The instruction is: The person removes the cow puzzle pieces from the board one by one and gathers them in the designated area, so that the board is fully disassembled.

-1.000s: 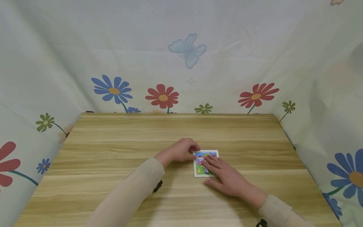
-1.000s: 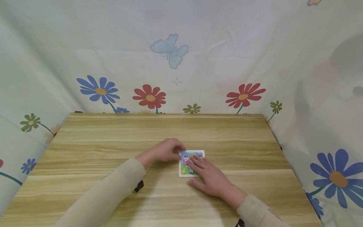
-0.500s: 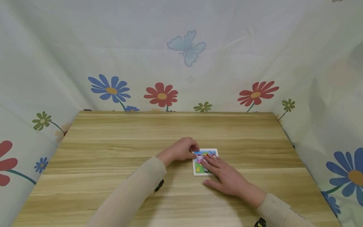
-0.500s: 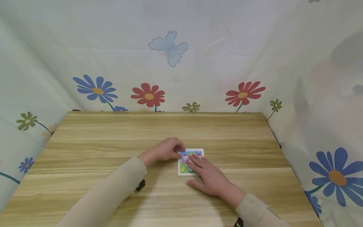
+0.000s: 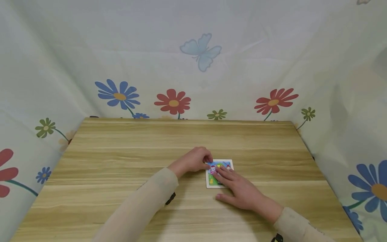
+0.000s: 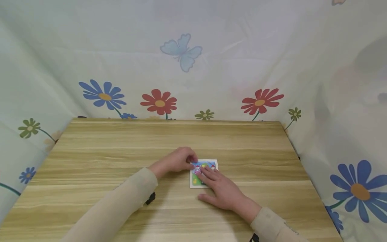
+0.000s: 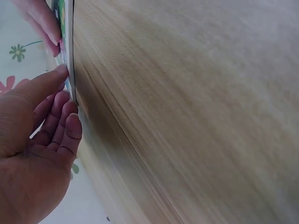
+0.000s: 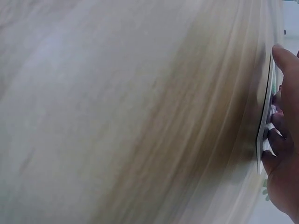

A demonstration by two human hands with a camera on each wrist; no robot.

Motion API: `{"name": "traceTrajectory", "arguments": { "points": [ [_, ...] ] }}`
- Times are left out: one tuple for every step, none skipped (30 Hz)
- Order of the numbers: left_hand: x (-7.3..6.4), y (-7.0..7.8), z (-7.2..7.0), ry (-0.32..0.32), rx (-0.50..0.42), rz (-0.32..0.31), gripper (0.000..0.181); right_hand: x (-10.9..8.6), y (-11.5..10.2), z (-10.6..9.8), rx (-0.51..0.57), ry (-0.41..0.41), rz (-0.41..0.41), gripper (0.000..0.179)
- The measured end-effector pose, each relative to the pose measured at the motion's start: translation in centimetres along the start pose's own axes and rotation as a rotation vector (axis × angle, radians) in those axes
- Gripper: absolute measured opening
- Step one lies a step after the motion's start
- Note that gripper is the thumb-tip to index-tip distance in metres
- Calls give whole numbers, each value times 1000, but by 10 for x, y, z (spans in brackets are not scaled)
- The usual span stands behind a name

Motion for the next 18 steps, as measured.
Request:
{"name": "traceTrajectory", "arguments": {
  "points": [
    [-1, 0, 0, 2, -1, 0, 14, 0, 0, 1, 2, -5, 3, 76],
    [-1, 1, 0, 5, -1, -1, 14, 0, 0, 1, 2, -9, 6, 77],
    [-2, 0, 0, 9, -1, -1, 15, 0, 0, 2, 4, -12, 9, 77],
    [-2, 1, 0, 12, 1, -2, 15, 0, 0, 2, 6, -13, 11, 77],
    [-2, 1, 0, 16, 3, -5, 15, 0, 0, 2, 6, -15, 14, 77],
    [-2, 1, 0, 18, 5, -7, 15, 0, 1, 3, 6, -15, 14, 77],
    [-2, 1, 0, 20, 5, -8, 14, 0, 1, 3, 6, -15, 14, 77],
    [-2, 1, 0, 22, 5, -10, 14, 0, 1, 3, 5, -15, 13, 77],
    [-2, 1, 0, 23, 5, -11, 13, 0, 1, 3, 5, -14, 12, 77],
    [-2, 1, 0, 24, 4, -11, 13, 0, 1, 3, 5, -13, 11, 77],
    [-2, 1, 0, 25, 4, -12, 13, -1, 1, 2, 4, -13, 10, 77],
    [-2, 1, 1, 26, 2, -12, 13, -1, 1, 2, 5, -12, 10, 77],
    [-1, 0, 1, 28, 1, -12, 13, -1, 1, 2, 6, -12, 9, 77],
    [-1, 0, 1, 29, -1, -12, 13, -1, 0, 2, 6, -12, 10, 77],
    [-1, 0, 1, 30, -4, -11, 13, -1, 0, 2, 8, -12, 11, 77],
    [-1, 0, 1, 30, -9, -12, 13, -1, 0, 2, 11, -12, 12, 77],
    [-1, 0, 1, 28, -16, -13, 13, -2, 0, 1, 15, -12, 15, 77],
    [-1, 1, 1, 26, -25, -17, 13, -2, -1, 1, 19, -13, 16, 77]
  ]
}}
Point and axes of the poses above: each hand's wrist, its own x-axis towards the middle knuckle, its own z-axis out of the palm, y = z × x, the point moved 2 cm from there along x, towards the middle knuckle, and after that the axes turned 1 degree about x, right-handed, at the moved point
